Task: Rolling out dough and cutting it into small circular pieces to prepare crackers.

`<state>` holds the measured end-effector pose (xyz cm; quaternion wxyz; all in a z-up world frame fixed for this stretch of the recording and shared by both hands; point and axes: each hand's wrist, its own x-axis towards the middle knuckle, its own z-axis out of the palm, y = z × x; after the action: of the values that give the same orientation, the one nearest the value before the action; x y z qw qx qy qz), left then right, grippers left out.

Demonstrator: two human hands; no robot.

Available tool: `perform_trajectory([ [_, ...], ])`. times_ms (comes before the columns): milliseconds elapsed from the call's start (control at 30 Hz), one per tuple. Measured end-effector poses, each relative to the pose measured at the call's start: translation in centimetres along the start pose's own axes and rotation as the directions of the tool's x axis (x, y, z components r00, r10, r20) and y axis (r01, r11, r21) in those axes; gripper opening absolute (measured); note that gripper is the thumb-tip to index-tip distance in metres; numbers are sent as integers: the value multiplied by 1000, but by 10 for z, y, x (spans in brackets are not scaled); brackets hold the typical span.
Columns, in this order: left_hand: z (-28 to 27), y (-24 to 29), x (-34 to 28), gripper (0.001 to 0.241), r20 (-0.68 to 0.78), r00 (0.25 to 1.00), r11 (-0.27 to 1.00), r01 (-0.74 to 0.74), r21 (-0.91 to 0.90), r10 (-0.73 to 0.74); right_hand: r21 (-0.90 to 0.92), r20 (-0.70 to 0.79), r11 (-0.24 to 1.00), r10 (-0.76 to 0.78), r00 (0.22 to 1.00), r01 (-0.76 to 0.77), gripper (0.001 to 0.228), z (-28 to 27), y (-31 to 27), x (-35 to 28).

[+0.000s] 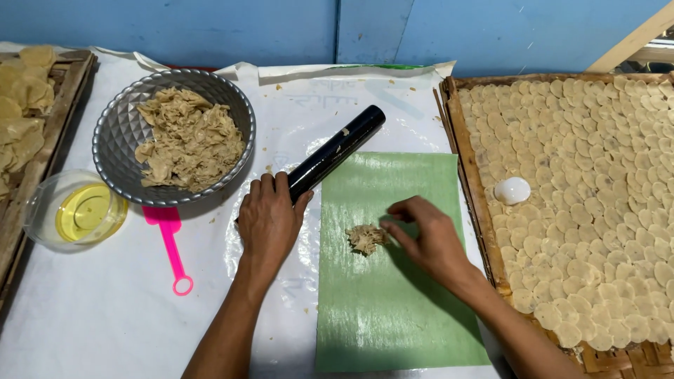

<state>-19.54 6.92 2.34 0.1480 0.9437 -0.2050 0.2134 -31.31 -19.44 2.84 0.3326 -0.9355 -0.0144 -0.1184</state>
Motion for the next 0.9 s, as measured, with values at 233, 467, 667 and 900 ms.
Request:
perform_trajectory([
  [233, 0, 1, -1, 44, -28, 1000, 1000, -9, 6, 9, -44, 23, 991, 131, 991, -130, 12, 0, -1, -6],
  [467, 2, 1, -1, 44, -41, 999, 999, -29, 32, 30, -74, 256, 997, 29, 966, -11, 37, -10, -53, 2],
  [667, 4, 0, -2, 46, -50, 998, 999, -31, 38, 32, -181, 399, 975, -48, 916, 129, 36, 5, -54, 7],
  [900, 3, 1, -2, 47, -49, 998, 999, -32, 34, 33, -209, 250, 978, 28, 968, 26, 48, 18, -58, 1],
])
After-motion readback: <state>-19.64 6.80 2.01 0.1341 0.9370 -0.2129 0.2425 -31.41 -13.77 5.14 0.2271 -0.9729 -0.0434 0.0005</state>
